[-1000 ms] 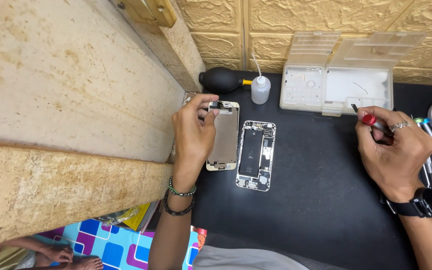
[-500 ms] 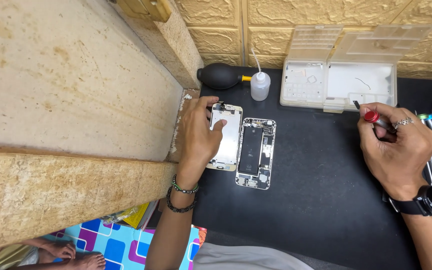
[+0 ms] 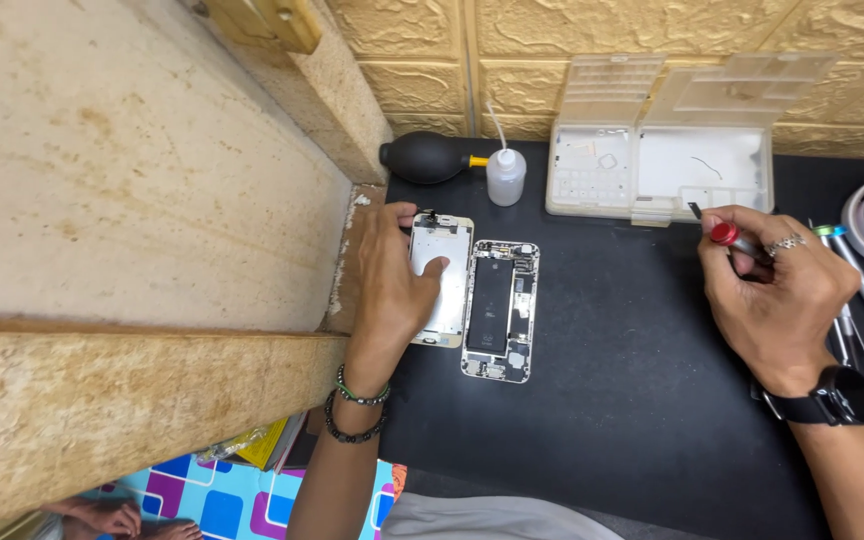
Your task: The person is using a screwdriver to remove screws and install components into the bottom part of a mobile phone chassis.
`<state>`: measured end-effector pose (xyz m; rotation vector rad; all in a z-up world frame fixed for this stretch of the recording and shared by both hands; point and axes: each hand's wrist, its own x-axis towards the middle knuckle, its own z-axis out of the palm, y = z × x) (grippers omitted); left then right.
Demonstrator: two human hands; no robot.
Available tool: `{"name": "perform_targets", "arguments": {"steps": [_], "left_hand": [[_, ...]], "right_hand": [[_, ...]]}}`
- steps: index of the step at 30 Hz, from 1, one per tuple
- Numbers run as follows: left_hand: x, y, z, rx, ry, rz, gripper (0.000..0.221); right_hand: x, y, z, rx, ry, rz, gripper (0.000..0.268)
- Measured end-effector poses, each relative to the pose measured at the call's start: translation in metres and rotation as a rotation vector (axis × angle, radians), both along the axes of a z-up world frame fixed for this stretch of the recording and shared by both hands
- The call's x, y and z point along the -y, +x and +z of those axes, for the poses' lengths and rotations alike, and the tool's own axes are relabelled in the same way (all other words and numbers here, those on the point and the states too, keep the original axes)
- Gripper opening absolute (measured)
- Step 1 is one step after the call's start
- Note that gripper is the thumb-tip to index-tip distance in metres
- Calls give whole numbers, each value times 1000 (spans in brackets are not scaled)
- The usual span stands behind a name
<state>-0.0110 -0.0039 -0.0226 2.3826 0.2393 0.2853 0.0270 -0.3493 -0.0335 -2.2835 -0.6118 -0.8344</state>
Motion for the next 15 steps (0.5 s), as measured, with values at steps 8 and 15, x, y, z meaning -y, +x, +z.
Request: {"name": "perform_targets", "arguments": {"steps": [8,15], "left_hand": [[9,-4,10,-64,-84,16,57],[13,-21,62,94,273,-254,68]], "right_hand": [[3,0,-1,-13,-10,-11,18],[5,2,-3,-2,1,-1,16]]}}
